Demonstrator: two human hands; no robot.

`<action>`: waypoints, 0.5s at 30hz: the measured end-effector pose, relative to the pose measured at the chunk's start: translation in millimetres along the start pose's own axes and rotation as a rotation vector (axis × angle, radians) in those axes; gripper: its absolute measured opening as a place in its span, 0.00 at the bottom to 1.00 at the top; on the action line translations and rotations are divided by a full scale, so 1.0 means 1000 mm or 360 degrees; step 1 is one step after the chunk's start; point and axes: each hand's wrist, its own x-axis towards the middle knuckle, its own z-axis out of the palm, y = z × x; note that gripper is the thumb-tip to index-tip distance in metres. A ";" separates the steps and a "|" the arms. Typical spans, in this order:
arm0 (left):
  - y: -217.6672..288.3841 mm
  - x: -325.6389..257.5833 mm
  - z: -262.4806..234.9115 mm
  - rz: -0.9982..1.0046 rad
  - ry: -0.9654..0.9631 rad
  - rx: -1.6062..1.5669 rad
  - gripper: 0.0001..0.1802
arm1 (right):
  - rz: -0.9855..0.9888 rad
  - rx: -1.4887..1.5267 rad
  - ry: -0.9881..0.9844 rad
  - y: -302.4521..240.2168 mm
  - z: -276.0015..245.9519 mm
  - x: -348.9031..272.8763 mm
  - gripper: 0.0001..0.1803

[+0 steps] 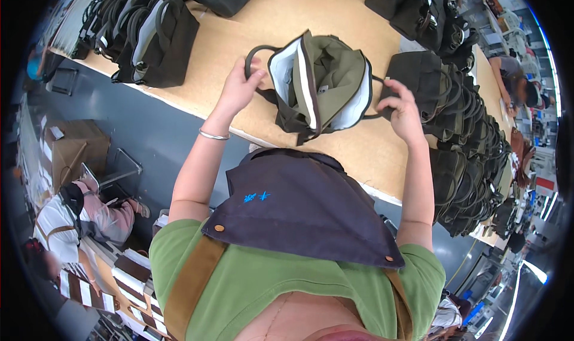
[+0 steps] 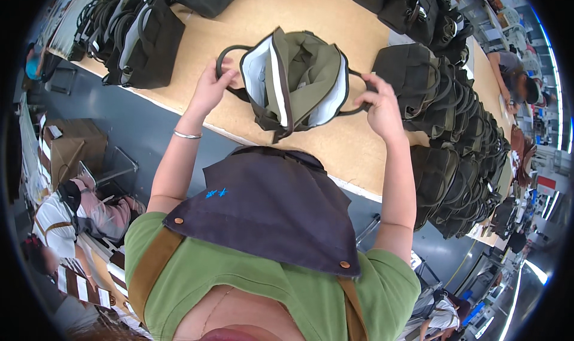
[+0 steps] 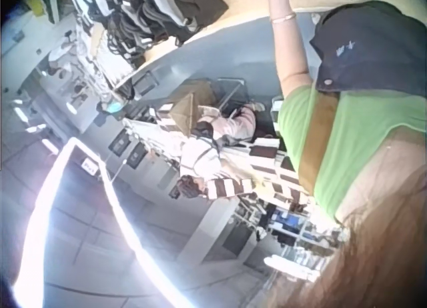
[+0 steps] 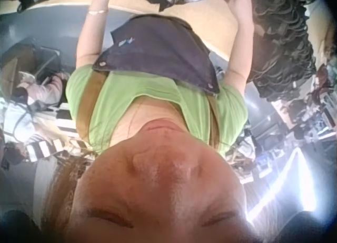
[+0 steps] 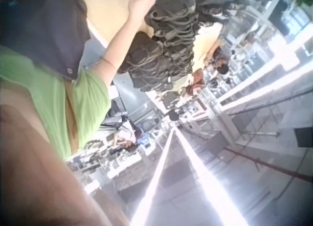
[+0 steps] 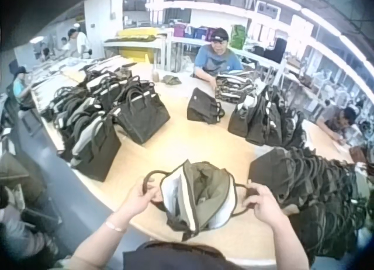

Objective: The person assembles a small green fabric bag by hand. They repeatedly open and close the zipper, pull the drawstring to cinch the top, and adjust the bag's shape. The person handles multiple similar bags on a wooden workbench in a factory setting.

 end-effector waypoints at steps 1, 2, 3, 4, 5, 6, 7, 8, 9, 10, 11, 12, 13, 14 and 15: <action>0.012 -0.006 0.010 0.0316 0.0347 0.0556 0.13 | 0.0015 0.0002 0.0133 -0.016 -0.007 0.008 0.16; 0.027 -0.013 0.017 0.0631 0.0689 0.1115 0.15 | 0.0031 0.0005 0.0266 -0.036 -0.012 0.017 0.16; 0.055 -0.022 0.016 0.0792 0.0538 0.1081 0.20 | -0.0024 0.0106 0.0383 -0.050 -0.013 0.022 0.14; 0.072 -0.028 0.019 0.1076 0.0241 0.1012 0.20 | -0.0190 0.0213 0.0402 -0.065 -0.012 0.030 0.11; 0.080 -0.032 0.024 0.1352 -0.0070 0.0920 0.19 | -0.0222 0.0282 0.0222 -0.079 -0.009 0.035 0.09; 0.076 -0.029 0.033 0.1536 -0.0572 0.0809 0.22 | -0.0266 0.0354 0.0038 -0.091 -0.004 0.040 0.08; 0.077 -0.035 0.042 0.1438 -0.0726 0.0883 0.21 | -0.0177 0.0299 -0.0221 -0.098 0.006 0.046 0.08; 0.078 -0.042 0.047 0.1336 -0.0880 0.0954 0.20 | -0.0085 0.0240 -0.0478 -0.101 0.018 0.051 0.09; 0.073 -0.038 0.049 0.1235 -0.0965 0.1017 0.19 | -0.0140 0.0051 -0.0610 -0.099 0.026 0.056 0.09; 0.067 -0.030 0.051 0.1136 -0.1051 0.1078 0.17 | -0.0138 0.0002 -0.0682 -0.102 0.031 0.058 0.10; 0.063 -0.023 0.053 0.1034 -0.1136 0.1138 0.16 | -0.0135 -0.0047 -0.0753 -0.105 0.036 0.059 0.10; 0.064 -0.020 0.050 0.1008 -0.1167 0.1061 0.14 | -0.0119 -0.0088 -0.0820 -0.106 0.043 0.059 0.10; 0.067 -0.017 0.046 0.0980 -0.1197 0.0984 0.12 | -0.0195 -0.0084 -0.0779 -0.104 0.051 0.058 0.11; 0.070 -0.014 0.041 0.0951 -0.1227 0.0906 0.11 | -0.0232 -0.0044 -0.0799 -0.103 0.054 0.058 0.11; 0.069 -0.010 0.038 0.1009 -0.1203 0.0705 0.09 | -0.0275 -0.0007 -0.0823 -0.104 0.056 0.059 0.12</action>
